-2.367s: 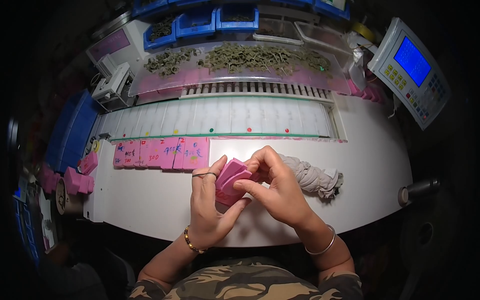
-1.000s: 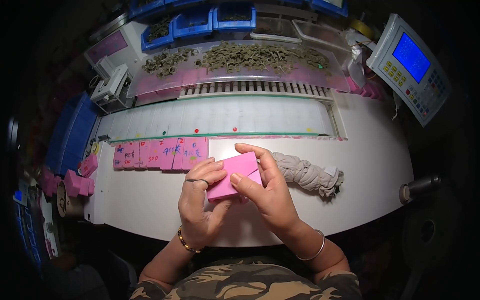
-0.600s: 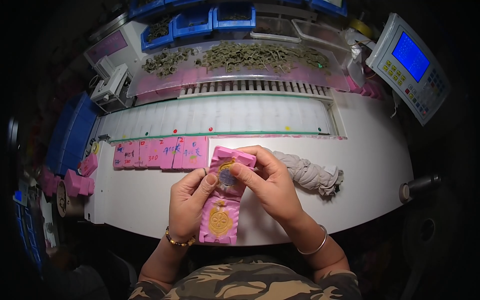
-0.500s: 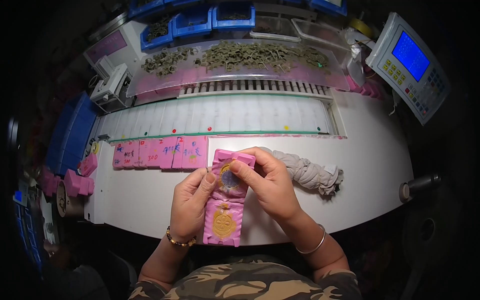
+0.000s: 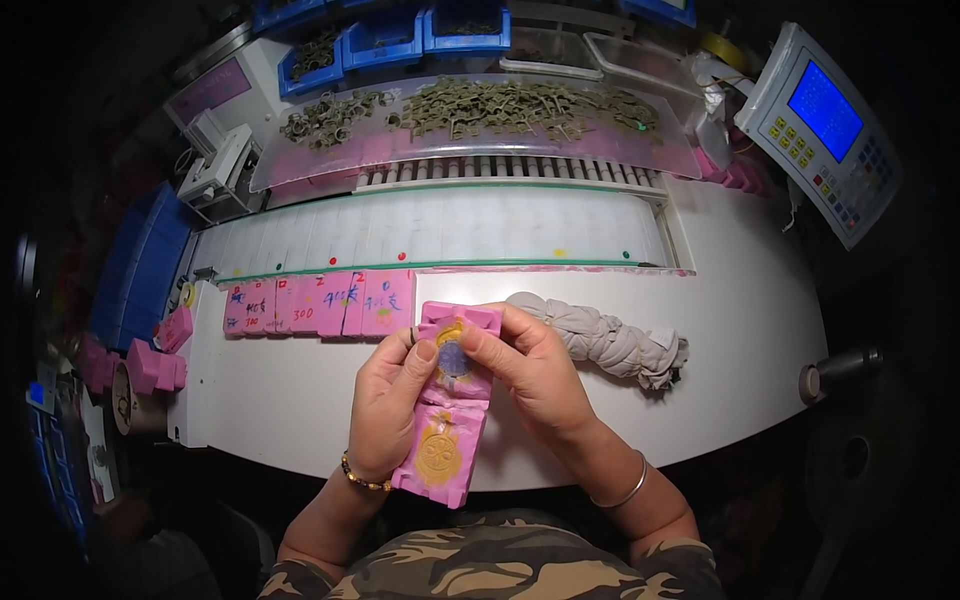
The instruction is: The person is inspecting and cleaning various components and parts, likely for clock or watch assembly, using pink storage boxes.
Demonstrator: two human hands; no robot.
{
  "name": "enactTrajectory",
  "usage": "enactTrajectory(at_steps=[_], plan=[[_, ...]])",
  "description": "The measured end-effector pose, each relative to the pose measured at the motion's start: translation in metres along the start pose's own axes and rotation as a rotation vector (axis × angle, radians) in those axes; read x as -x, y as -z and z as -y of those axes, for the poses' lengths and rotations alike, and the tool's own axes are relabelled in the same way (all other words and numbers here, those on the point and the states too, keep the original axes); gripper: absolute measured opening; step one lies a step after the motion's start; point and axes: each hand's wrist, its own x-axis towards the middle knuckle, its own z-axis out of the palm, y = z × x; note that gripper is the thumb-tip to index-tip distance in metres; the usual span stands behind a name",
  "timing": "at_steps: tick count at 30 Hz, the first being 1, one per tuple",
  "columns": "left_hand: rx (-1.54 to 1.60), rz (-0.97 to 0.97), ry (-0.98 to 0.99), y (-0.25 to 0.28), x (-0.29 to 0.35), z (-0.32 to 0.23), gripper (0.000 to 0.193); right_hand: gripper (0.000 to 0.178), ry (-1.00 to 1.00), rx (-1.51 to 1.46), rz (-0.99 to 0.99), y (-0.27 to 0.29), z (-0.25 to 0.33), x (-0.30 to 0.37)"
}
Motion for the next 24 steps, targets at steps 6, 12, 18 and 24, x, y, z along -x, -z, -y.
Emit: enactTrajectory(at_steps=[6, 12, 18, 24], plan=[[0.004, -0.075, -0.063, 0.002, -0.004, -0.002, 0.025, 0.031, 0.014, 0.248, 0.083, -0.001, 0.003, 0.008], [-0.036, 0.026, -0.035, 0.008, -0.003, -0.005, 0.029, 0.029, -0.02, 0.212, 0.069, 0.012, 0.002, 0.011], [0.013, 0.048, 0.065, 0.014, -0.002, -0.005, 0.029, 0.03, -0.071, 0.118, 0.087, 0.014, -0.002, 0.006], [-0.033, 0.052, 0.196, 0.012, -0.001, -0.007, 0.027, 0.035, -0.034, 0.167, 0.035, 0.018, -0.004, 0.002]])
